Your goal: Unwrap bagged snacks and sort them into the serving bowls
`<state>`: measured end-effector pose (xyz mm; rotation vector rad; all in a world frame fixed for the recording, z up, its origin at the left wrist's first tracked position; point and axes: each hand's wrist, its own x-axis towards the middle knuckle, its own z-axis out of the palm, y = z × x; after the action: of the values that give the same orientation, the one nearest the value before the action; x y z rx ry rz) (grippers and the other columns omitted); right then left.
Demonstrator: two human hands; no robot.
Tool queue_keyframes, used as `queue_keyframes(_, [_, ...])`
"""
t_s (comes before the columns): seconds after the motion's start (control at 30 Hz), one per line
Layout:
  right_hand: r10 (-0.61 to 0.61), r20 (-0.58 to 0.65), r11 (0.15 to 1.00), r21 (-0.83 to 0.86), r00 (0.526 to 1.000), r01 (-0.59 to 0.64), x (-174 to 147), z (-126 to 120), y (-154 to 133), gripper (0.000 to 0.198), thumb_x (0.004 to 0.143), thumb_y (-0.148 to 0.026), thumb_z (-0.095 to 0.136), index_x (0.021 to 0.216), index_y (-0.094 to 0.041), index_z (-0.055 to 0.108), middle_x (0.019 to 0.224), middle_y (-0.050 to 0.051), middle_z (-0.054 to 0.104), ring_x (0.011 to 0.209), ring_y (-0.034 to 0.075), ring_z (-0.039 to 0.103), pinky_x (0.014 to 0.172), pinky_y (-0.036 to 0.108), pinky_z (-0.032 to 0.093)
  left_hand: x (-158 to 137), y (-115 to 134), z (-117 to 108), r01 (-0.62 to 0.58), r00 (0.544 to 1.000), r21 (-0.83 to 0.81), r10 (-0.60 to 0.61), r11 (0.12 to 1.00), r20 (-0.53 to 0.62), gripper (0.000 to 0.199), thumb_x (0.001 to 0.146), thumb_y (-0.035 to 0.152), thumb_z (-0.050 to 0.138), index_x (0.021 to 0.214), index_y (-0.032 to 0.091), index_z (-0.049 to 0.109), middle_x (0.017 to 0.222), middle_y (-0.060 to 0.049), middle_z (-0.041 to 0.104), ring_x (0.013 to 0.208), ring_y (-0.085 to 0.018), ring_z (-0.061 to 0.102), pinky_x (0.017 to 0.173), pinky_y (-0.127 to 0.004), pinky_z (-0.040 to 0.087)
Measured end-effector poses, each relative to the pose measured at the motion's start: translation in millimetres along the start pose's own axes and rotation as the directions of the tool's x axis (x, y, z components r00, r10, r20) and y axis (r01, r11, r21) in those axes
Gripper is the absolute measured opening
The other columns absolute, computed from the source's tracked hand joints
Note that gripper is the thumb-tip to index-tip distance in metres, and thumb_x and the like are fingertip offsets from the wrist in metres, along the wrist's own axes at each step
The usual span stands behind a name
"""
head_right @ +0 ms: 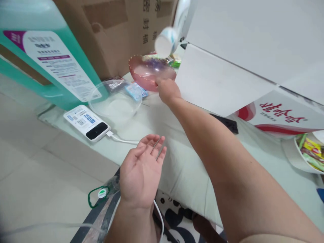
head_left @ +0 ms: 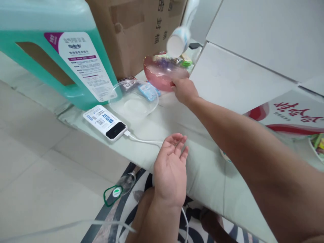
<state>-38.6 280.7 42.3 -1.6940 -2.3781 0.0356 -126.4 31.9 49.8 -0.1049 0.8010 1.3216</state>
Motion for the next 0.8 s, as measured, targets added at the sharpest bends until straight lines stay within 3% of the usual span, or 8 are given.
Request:
queue_keyframes(0.27, [-0.084, -0.114, 0.988, 0.117, 0.99, 0.097, -36.9, -45.4, -8.3, 0.027, 0.092, -0.014, 0.045, 0.106, -0.018, 0.069, 0.11, 0.008, 0.072, 0.103, 0.024, 0.064, 0.088, 0.033, 0.045, -3.5, -11.8, 5.5, -0.056, 0.997, 0.068, 0.053, 0.996, 0.056, 0.022, 0.072, 0.035, 0.06, 0.092, 0.024, 0.064, 0.115, -0.007, 0.069, 0.129, -0.026, 0.06, 0.105, -0.038, 0.047])
queue_keyframes(0.47, [-0.144, -0.182, 0.972, 0.156, 0.973, 0.173, -91.2, -71.3, 1.1, 0.022, 0.091, -0.017, 0.046, 0.098, -0.018, 0.068, 0.103, 0.009, 0.073, 0.096, 0.024, 0.066, 0.085, 0.034, 0.047, -1.8, -13.2, 7.4, -0.09, 0.995, 0.051, 0.087, 0.995, 0.055, 0.02, 0.071, 0.029, 0.06, 0.089, 0.023, 0.066, 0.109, -0.006, 0.069, 0.123, -0.025, 0.062, 0.098, -0.034, 0.049])
queue_keyframes(0.63, [-0.167, -0.453, 0.954, 0.151, 0.876, 0.26, -191.8, -98.6, 20.8, 0.015, 0.094, -0.024, 0.054, 0.097, -0.021, 0.068, 0.089, 0.005, 0.074, 0.079, 0.019, 0.069, 0.073, 0.031, 0.052, -1.0, -15.1, 6.5, -0.114, 0.992, 0.034, 0.111, 0.993, 0.063, 0.019, 0.069, 0.028, 0.063, 0.086, 0.021, 0.068, 0.098, -0.005, 0.069, 0.112, -0.023, 0.065, 0.092, -0.032, 0.05])
queue_keyframes(0.7, [-0.125, -0.554, 0.974, 0.091, 0.823, 0.209, -250.6, -116.0, 35.2, 0.013, 0.093, -0.022, 0.058, 0.1, -0.024, 0.068, 0.086, 0.003, 0.075, 0.074, 0.018, 0.07, 0.068, 0.03, 0.053, -1.4, -17.9, 6.2, -0.116, 0.988, 0.061, 0.109, 0.991, 0.112, 0.019, 0.068, 0.029, 0.064, 0.084, 0.021, 0.069, 0.094, -0.004, 0.068, 0.107, -0.022, 0.066, 0.089, -0.031, 0.05])
queue_keyframes(0.8, [-0.076, -0.599, 0.997, -0.039, 0.797, 0.066, -344.6, -133.5, 66.7, 0.021, 0.089, -0.02, 0.065, 0.108, -0.028, 0.069, 0.096, 0.005, 0.077, 0.079, 0.021, 0.073, 0.067, 0.032, 0.055, -5.1, -28.9, 8.6, -0.097, 0.963, 0.172, 0.048, 0.98, 0.265, 0.019, 0.069, 0.033, 0.068, 0.083, 0.021, 0.07, 0.095, -0.003, 0.069, 0.105, -0.021, 0.066, 0.088, -0.03, 0.049])
